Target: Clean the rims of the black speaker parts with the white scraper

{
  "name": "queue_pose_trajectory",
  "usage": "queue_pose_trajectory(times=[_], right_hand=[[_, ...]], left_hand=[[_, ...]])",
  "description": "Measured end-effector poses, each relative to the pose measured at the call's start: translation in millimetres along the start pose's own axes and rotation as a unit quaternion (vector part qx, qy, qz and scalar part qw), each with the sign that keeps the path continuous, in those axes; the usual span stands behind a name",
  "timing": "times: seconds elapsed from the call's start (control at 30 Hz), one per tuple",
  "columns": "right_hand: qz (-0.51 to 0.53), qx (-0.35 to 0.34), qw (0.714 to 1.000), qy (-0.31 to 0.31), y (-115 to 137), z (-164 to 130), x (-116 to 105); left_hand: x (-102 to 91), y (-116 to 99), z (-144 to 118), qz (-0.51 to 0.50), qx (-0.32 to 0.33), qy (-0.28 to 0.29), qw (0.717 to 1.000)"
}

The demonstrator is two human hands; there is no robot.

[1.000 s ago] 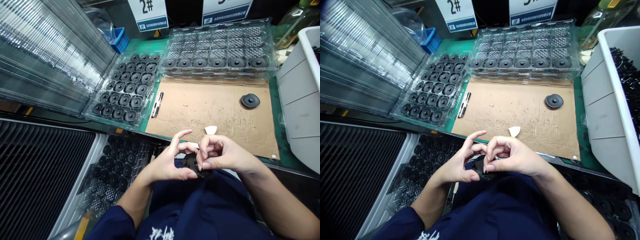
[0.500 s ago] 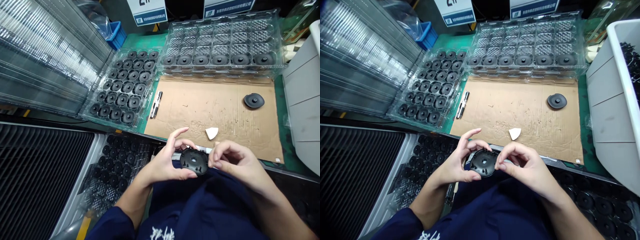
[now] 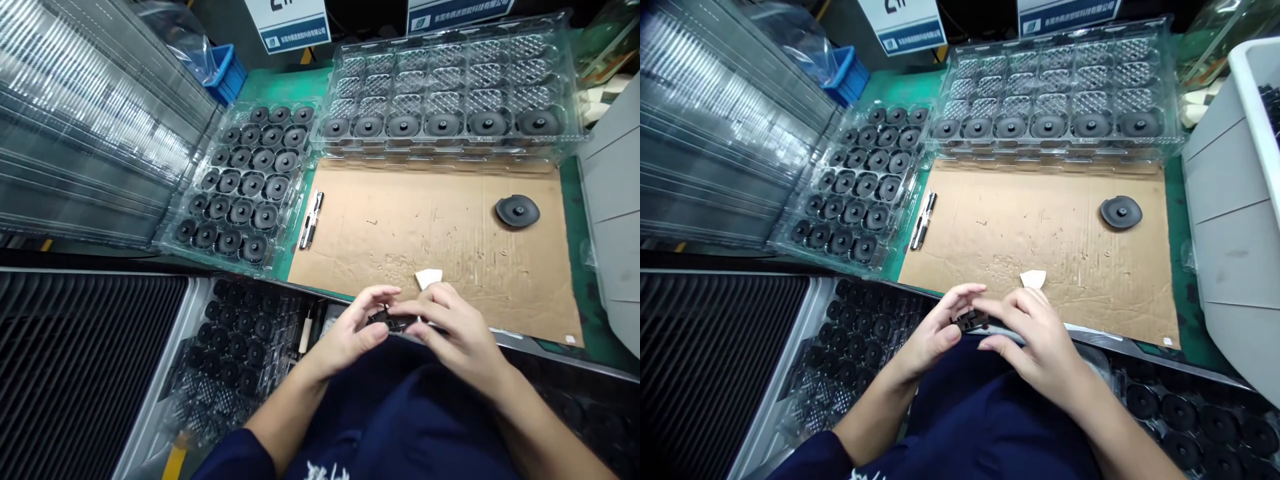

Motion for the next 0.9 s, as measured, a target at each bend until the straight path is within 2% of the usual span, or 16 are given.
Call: queue_pose_trajectory(times=[0.1,0.2,0.27,0.33,0.4,0.47,0.53,0.6,0.67,0.8,0.9], right_hand=[[-0.029,-0.026,0.999,0.026,-2,17,4],[-0.060,-0.001,0.994,0.089,-6,29,12],[-0.072,0.010,0.991,0.115,-9,31,16],[-0.057,0.022,0.994,0.093,-13,29,14],[-0.055,0.062,0.996,0.013,-26,23,5],[-0.112,0.130,0.981,-0.089,-45,13,-6],[-0.173,0.185,0.957,-0.138,-65,3,-11],[-0.167,0.199,0.956,-0.137,-79,-4,-7],[-0.115,0.185,0.968,-0.122,-85,-8,3],[-0.036,0.173,0.979,-0.096,-81,-12,17],[0.023,0.186,0.978,-0.089,-72,-12,17]], left_hand=[[8.1,11,1,-0.112,-0.076,0.048,0.990],[13.5,21,-1,-0.232,-0.145,0.111,0.955],[13.8,25,-3,-0.280,-0.164,0.124,0.938],[12.6,27,-4,-0.316,-0.170,0.102,0.928],[10.0,27,-5,-0.348,-0.163,0.051,0.922],[6.3,25,-6,-0.372,-0.140,-0.012,0.918],[2.0,23,-6,-0.376,-0.113,-0.066,0.917],[-1.3,21,-6,-0.369,-0.091,-0.099,0.920],[-3.0,19,-6,-0.362,-0.075,-0.112,0.922],[-2.4,14,-10,-0.351,-0.049,-0.114,0.928],[-1.2,12,-14,-0.338,-0.036,-0.114,0.933]])
Point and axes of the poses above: each hand's wrist, its own z-axis towards the middle knuckle, its own x-axis out of the palm, y = z × x, the point moved 4 cm from there along z, towards the middle knuckle, and after that the axes turned 4 degrees about z, right-handed, at the moved point
